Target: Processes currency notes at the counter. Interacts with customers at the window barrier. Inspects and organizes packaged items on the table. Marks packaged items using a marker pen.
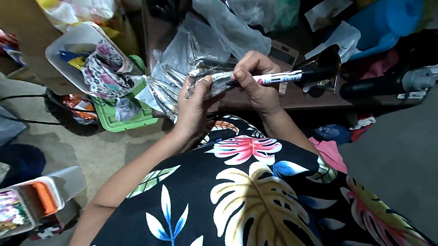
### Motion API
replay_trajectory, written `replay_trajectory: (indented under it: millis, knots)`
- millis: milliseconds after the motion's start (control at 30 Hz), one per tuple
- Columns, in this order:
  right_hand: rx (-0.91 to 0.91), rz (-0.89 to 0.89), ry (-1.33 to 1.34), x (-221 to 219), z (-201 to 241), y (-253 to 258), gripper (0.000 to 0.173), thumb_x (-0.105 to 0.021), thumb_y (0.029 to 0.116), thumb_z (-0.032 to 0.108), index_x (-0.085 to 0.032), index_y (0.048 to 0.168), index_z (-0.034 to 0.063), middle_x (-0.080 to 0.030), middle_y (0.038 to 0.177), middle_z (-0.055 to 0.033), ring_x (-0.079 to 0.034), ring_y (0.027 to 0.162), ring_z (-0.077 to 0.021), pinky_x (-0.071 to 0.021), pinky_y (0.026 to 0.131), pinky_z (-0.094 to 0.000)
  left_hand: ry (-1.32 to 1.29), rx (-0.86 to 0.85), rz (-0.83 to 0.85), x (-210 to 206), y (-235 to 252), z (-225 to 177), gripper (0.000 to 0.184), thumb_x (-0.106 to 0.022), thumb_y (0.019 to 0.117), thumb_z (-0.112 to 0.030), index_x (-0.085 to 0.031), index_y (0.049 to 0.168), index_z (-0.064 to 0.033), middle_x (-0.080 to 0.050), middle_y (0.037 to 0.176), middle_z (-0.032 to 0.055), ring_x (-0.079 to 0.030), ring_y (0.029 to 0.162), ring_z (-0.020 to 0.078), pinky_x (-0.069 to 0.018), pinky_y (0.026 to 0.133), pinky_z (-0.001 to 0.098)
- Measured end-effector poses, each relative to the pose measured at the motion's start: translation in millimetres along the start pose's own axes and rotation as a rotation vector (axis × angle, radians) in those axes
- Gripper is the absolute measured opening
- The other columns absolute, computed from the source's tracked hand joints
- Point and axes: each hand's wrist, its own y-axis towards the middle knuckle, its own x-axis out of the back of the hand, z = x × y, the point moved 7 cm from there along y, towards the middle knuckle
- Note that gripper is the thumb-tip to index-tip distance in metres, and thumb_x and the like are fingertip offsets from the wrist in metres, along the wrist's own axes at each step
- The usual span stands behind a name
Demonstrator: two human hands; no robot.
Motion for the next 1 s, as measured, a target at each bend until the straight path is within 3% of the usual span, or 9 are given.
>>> replay_trajectory:
  millis: [133,233,367,500,833,1000]
  knots:
    - [0.010,-0.032,-0.005,0,1,-1,0.015,-0.068,0.0899,-0.003,-0.058,0.086,0.0082,-0.063,0.084,0.0017,-0.061,0.074,-0.0016,-0.0517,0.064,-0.0168,0.000,-0.002,0.005,-2,-2,-1,0.025,-0.043,0.1066,-0.014,-0.045,0.130,-0.0038,-0.066,0.115,0.0104,-0.071,0.102,0.0228,-0.0612,0.092,0.0424]
    - [0.012,-0.046,-0.009,0,0,-2,0.017,-0.068,0.0877,-0.005,-0.059,0.084,0.0079,-0.063,0.083,0.0009,-0.061,0.074,-0.0022,-0.0516,0.063,-0.0168,0.002,-0.002,0.006,-2,-3,-1,0.024,-0.043,0.1066,-0.014,-0.046,0.128,-0.0040,-0.066,0.113,0.0098,-0.072,0.100,0.0221,-0.0616,0.091,0.0412]
    - [-0.227,-0.093,-0.069,-3,15,-5,0.020,-0.072,0.0872,-0.007,-0.058,0.080,0.0057,-0.061,0.079,-0.0007,-0.061,0.069,-0.0045,-0.0537,0.062,-0.0184,-0.002,0.018,-0.022,-2,-4,-1,0.023,-0.044,0.1065,-0.012,-0.046,0.128,-0.0041,-0.067,0.110,0.0084,-0.071,0.098,0.0204,-0.0619,0.089,0.0397]
    - [-0.023,-0.054,-0.012,-1,-4,-3,0.019,-0.072,0.0860,-0.004,-0.059,0.081,0.0085,-0.063,0.080,0.0011,-0.060,0.066,-0.0025,-0.0513,0.056,-0.0171,0.001,0.012,-0.020,-2,-4,0,0.020,-0.045,0.1062,-0.012,-0.047,0.125,-0.0047,-0.067,0.109,0.0080,-0.072,0.097,0.0202,-0.0622,0.088,0.0396]
    - [-0.095,-0.096,-0.068,-1,-7,-2,0.021,-0.067,0.0860,-0.005,-0.056,0.077,0.0098,-0.061,0.076,0.0019,-0.057,0.062,-0.0018,-0.0476,0.051,-0.0162,0.008,0.003,-0.001,0,-2,-1,0.025,-0.046,0.1056,-0.012,-0.046,0.129,-0.0034,-0.067,0.112,0.0094,-0.072,0.098,0.0211,-0.0621,0.089,0.0400]
    - [-0.068,-0.064,-0.068,-4,-7,-2,0.019,-0.068,0.0858,-0.005,-0.057,0.077,0.0088,-0.061,0.077,0.0013,-0.058,0.065,-0.0024,-0.0488,0.054,-0.0168,0.010,0.014,-0.015,1,-2,-2,0.024,-0.045,0.1053,-0.013,-0.046,0.128,-0.0052,-0.066,0.111,0.0083,-0.071,0.098,0.0202,-0.0620,0.088,0.0391]
